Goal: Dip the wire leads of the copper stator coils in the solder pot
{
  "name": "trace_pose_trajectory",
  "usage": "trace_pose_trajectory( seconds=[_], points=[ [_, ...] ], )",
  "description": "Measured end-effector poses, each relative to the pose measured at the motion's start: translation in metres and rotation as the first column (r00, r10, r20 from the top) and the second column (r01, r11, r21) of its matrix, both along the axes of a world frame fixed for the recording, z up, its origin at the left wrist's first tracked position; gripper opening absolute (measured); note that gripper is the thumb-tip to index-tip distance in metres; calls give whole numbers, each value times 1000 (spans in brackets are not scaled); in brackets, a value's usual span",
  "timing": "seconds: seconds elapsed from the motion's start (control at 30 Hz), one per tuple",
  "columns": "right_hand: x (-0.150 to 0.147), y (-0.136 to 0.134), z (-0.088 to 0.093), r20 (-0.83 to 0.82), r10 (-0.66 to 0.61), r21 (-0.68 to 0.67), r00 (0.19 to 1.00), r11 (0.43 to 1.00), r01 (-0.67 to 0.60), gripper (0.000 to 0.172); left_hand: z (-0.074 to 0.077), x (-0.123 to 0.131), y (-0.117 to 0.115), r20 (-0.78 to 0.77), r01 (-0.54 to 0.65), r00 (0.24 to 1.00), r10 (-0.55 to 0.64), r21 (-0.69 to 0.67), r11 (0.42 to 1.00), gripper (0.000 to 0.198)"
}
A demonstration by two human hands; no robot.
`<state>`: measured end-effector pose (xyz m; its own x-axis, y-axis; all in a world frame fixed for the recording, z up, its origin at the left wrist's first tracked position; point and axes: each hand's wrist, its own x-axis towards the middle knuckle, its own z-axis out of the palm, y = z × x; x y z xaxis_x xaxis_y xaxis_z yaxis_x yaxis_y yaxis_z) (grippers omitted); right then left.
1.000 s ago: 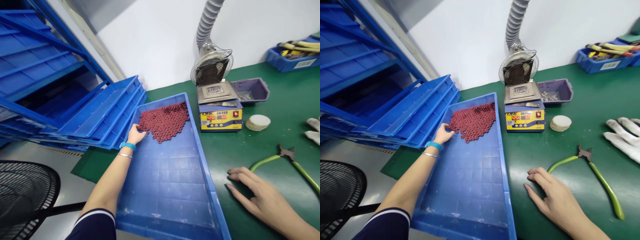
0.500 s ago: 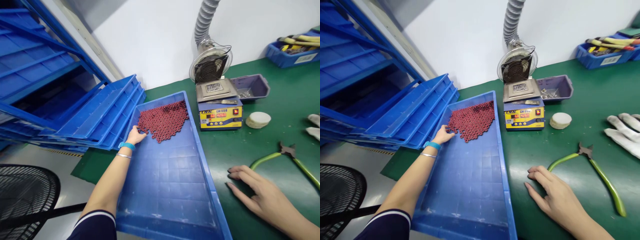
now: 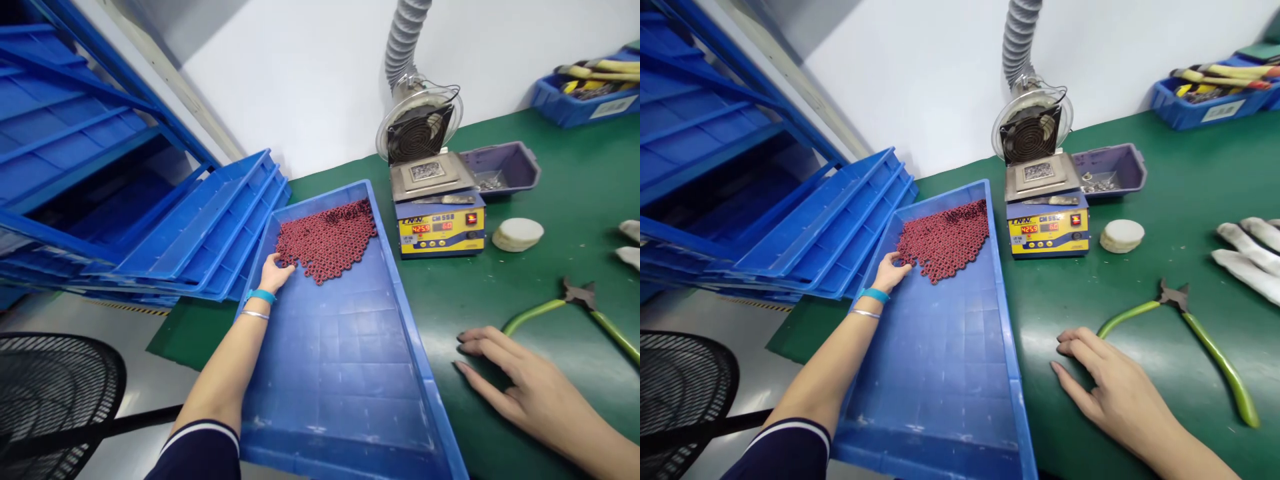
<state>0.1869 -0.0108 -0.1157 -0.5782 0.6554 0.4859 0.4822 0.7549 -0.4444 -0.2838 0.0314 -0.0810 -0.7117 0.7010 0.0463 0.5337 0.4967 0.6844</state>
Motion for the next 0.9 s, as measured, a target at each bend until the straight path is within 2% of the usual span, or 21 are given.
trace_pose_trajectory(
  seconds=[0.27, 0.77, 0.9],
  points=[
    [1, 1, 0, 5, 5, 1, 1000, 1000, -5, 17, -3, 11, 1, 195, -134, 975, 111, 106, 985, 59],
    [-1, 2, 5, -4, 19, 0, 1000, 1000, -19, 18, -2, 13, 5, 358, -180, 927, 115, 156, 971, 53],
    [-1, 2, 6, -24, 26, 16, 999, 1000, -25, 16, -5, 12, 3, 377, -193, 919, 114, 177, 965, 59]
  ],
)
